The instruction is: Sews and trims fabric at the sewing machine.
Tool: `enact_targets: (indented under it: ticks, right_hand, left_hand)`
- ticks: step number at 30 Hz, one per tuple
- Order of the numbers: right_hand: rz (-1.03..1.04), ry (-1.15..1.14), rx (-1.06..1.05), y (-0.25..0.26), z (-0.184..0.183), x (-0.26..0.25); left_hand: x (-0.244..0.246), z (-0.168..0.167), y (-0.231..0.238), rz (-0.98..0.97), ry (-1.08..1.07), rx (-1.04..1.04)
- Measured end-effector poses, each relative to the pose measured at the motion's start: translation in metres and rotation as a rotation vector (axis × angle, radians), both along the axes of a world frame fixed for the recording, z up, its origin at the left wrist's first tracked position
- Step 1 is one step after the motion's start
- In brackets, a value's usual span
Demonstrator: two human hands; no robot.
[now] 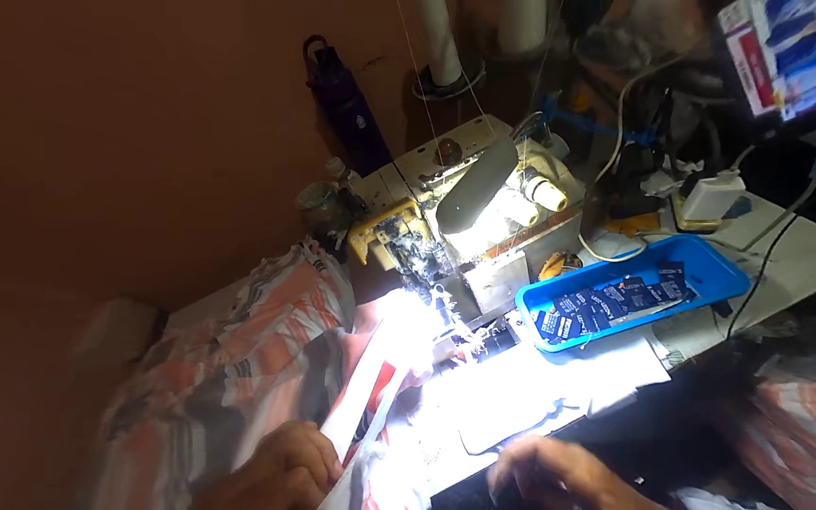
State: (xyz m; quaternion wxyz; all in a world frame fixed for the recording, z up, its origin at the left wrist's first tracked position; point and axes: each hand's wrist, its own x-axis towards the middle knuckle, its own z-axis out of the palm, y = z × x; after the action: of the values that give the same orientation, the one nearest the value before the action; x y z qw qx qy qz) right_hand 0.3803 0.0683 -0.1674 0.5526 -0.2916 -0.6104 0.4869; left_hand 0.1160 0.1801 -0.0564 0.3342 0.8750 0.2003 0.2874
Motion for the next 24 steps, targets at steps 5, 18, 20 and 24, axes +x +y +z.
enact_targets:
  ticks: [5,18,20,24]
  right_hand:
    - [-0.473,-0.325,0.502,0.097,0.032,-0.013]
    - [-0.017,-0.056,0.055,0.058,0.020,-0.008]
    - [-0.107,0.104,-0.122,0.042,0.011,-0.022]
    - [-0.235,0.183,-0.052,0.037,-0.015,-0.036]
  left_hand:
    - [0.007,0.009,-0.002,0.034,0.071,0.074]
    - [0.019,0.015,0.064,-0.263,-0.142,-0.111]
    - [0.027,-0.006,0.084,-0.303,-0.330,-0.186]
    - [0.042,-0.030,0.095,-0.273,-0.512,-0.314]
